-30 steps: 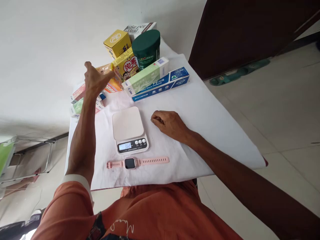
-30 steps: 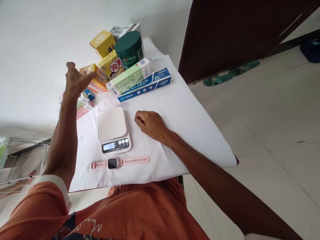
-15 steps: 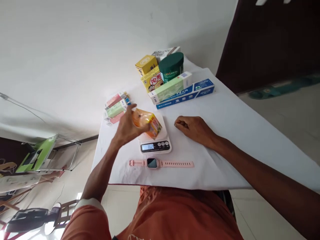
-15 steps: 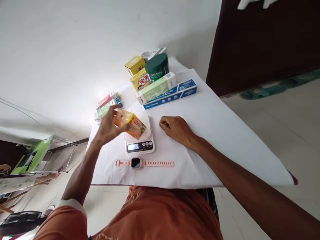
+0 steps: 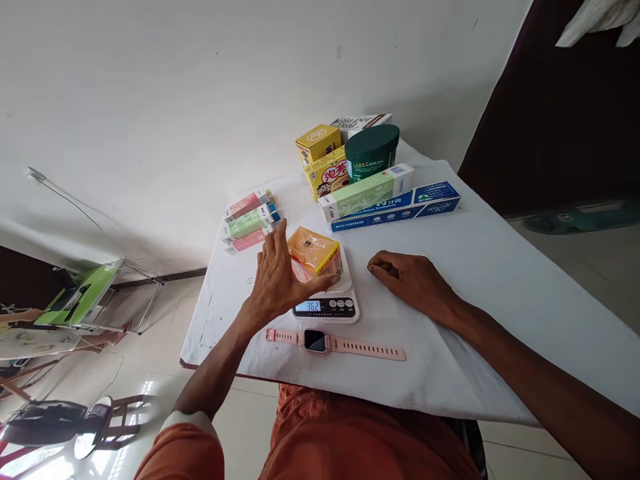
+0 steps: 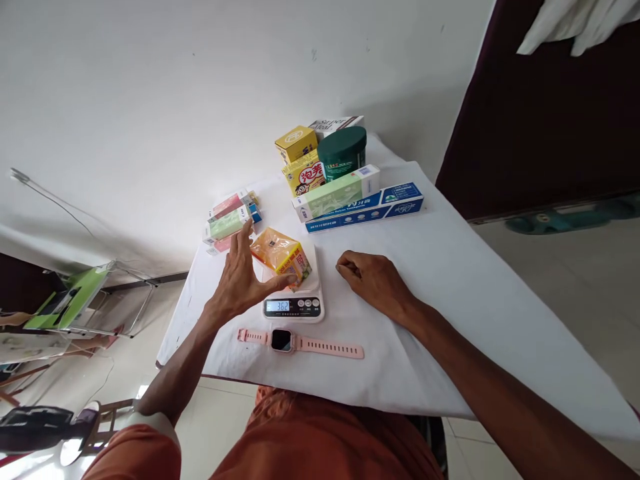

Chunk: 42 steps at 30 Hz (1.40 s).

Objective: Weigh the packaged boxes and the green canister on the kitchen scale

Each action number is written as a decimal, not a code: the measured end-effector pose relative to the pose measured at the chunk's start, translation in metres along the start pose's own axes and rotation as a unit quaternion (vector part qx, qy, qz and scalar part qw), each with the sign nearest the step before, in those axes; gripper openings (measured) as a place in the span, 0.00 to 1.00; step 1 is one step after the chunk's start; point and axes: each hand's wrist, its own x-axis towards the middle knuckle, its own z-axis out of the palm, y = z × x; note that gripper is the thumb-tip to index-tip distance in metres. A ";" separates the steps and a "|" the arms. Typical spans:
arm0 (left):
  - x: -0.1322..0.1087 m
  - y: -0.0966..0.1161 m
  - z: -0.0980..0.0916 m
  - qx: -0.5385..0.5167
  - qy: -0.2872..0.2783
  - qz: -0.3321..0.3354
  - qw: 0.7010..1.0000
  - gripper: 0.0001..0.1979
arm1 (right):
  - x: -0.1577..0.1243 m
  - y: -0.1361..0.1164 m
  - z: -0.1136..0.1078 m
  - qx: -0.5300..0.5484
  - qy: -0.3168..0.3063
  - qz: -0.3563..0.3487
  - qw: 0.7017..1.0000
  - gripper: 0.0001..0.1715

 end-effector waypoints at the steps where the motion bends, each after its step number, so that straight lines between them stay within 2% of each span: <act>1: -0.003 -0.002 0.004 -0.002 0.008 -0.003 1.000 0.60 | 0.000 0.000 0.000 0.000 0.002 0.001 1.000 0.10; 3: -0.007 -0.006 0.013 -0.018 0.021 -0.015 0.999 0.58 | 0.000 -0.001 0.000 -0.002 0.003 -0.004 1.000 0.10; 7: -0.009 -0.013 0.028 -0.073 0.055 -0.032 0.995 0.45 | -0.002 -0.005 -0.002 -0.010 -0.002 -0.012 1.000 0.10; 9: -0.008 -0.018 0.025 -0.087 0.077 -0.049 0.992 0.42 | -0.004 -0.008 -0.003 -0.007 -0.003 -0.010 1.000 0.11; 12: -0.010 -0.034 0.005 -0.086 0.137 -0.110 0.981 0.38 | -0.005 -0.009 -0.004 -0.001 -0.008 -0.010 1.000 0.12; 16: -0.012 -0.081 -0.025 -0.006 0.229 -0.202 0.952 0.37 | -0.004 -0.006 -0.001 -0.004 -0.010 -0.017 1.000 0.12; 18: -0.009 -0.111 -0.032 0.039 0.243 -0.246 0.937 0.37 | -0.003 -0.004 0.001 -0.008 -0.007 -0.018 1.000 0.13; 22: 0.003 -0.161 -0.028 0.073 0.217 -0.317 0.921 0.37 | -0.003 -0.004 0.002 -0.015 -0.003 -0.009 1.000 0.13; 25: 0.013 -0.179 -0.021 0.085 0.221 -0.327 0.915 0.38 | -0.005 -0.006 0.001 -0.017 -0.004 -0.006 1.000 0.14; 31: 0.020 -0.191 -0.012 0.097 0.241 -0.317 0.912 0.41 | -0.005 -0.004 0.002 -0.029 -0.006 -0.010 1.000 0.12; 35: 0.020 -0.191 -0.011 0.097 0.231 -0.304 0.919 0.44 | -0.004 -0.001 0.003 -0.030 0.004 -0.020 0.999 0.11; 39: 0.022 -0.168 -0.012 0.138 0.235 -0.314 0.909 0.55 | -0.003 -0.001 0.003 -0.026 0.009 -0.022 0.999 0.11; 40: 0.024 -0.159 -0.012 0.160 0.252 -0.297 0.907 0.57 | -0.003 -0.001 0.003 -0.026 0.009 -0.020 0.999 0.10; 42: 0.035 -0.136 -0.009 0.192 0.280 -0.222 0.914 0.57 | -0.002 -0.001 0.003 -0.023 0.007 -0.015 1.000 0.10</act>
